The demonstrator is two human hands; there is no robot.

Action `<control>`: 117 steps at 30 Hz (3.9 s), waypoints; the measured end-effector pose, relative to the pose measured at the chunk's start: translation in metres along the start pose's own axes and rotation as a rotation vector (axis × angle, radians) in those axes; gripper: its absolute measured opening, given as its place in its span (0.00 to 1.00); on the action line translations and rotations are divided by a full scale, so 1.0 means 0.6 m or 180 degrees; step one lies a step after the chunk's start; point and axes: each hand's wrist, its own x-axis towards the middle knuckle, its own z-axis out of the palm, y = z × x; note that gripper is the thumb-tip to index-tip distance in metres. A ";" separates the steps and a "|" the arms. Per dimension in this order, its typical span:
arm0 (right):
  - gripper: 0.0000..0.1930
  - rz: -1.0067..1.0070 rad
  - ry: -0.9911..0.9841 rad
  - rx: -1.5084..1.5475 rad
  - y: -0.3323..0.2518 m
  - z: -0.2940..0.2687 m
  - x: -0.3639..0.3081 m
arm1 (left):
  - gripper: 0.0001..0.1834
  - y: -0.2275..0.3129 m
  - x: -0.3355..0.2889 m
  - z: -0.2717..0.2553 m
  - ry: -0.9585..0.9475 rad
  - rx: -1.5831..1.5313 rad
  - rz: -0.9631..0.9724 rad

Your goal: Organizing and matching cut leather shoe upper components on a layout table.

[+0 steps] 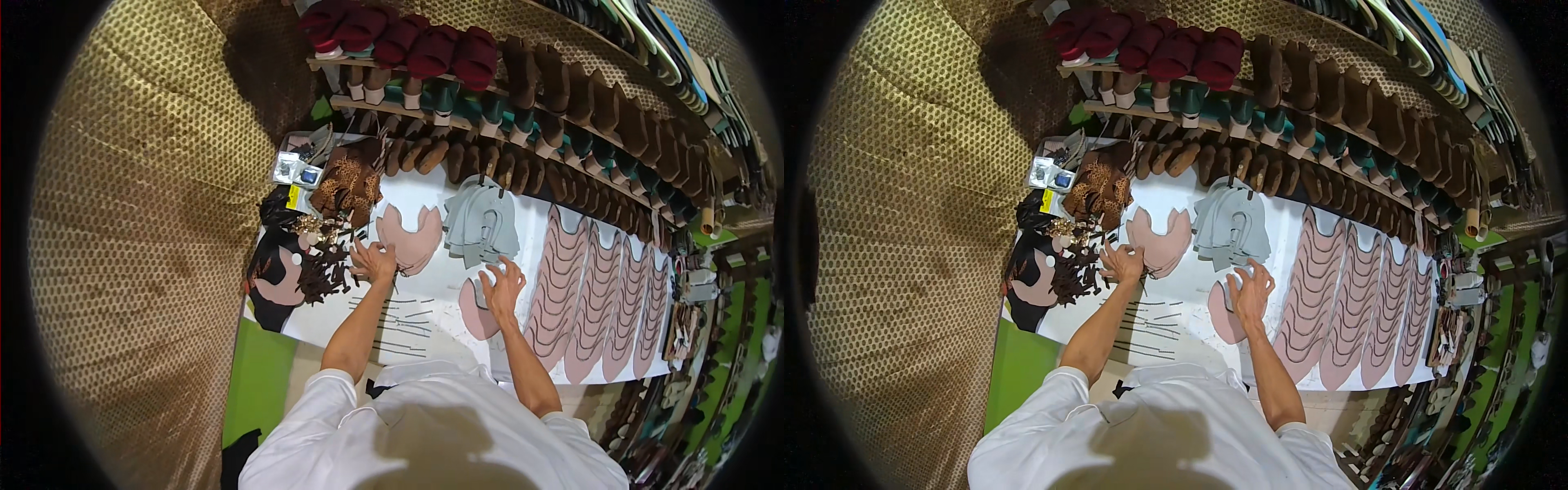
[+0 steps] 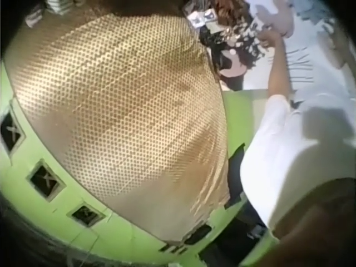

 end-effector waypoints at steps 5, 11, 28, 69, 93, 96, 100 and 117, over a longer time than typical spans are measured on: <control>0.16 0.0033 0.0110 -0.0008 0.011 0.004 0.021 | 0.16 0.010 0.003 0.000 -0.0036 -0.0147 -0.0242; 0.17 0.0204 0.0160 -0.0081 0.025 0.005 0.022 | 0.11 0.021 -0.021 -0.011 -0.0038 -0.0104 0.0505; 0.27 0.0062 0.0237 0.0078 0.060 -0.032 0.122 | 0.32 -0.044 -0.007 -0.057 0.1269 -0.0128 0.0710; 0.39 0.1665 -0.1268 0.2205 0.118 -0.001 0.276 | 0.52 0.314 -0.003 0.109 -0.2914 -0.1766 0.0319; 0.38 0.0680 -0.2982 0.2735 -0.154 0.129 0.394 | 0.43 0.134 0.144 -0.124 -0.1283 -0.2404 0.1001; 0.34 0.0968 -0.2194 0.1655 -0.089 0.172 0.401 | 0.44 0.179 0.170 -0.089 -0.0929 -0.1788 0.1229; 0.31 0.0716 -0.1729 0.1837 -0.072 0.119 0.334 | 0.40 0.155 0.097 -0.074 0.0135 -0.0678 0.1593; 0.07 -0.3551 -0.2579 -0.0719 0.044 0.012 0.060 | 0.26 -0.030 -0.231 0.028 -0.1462 -0.1859 0.0615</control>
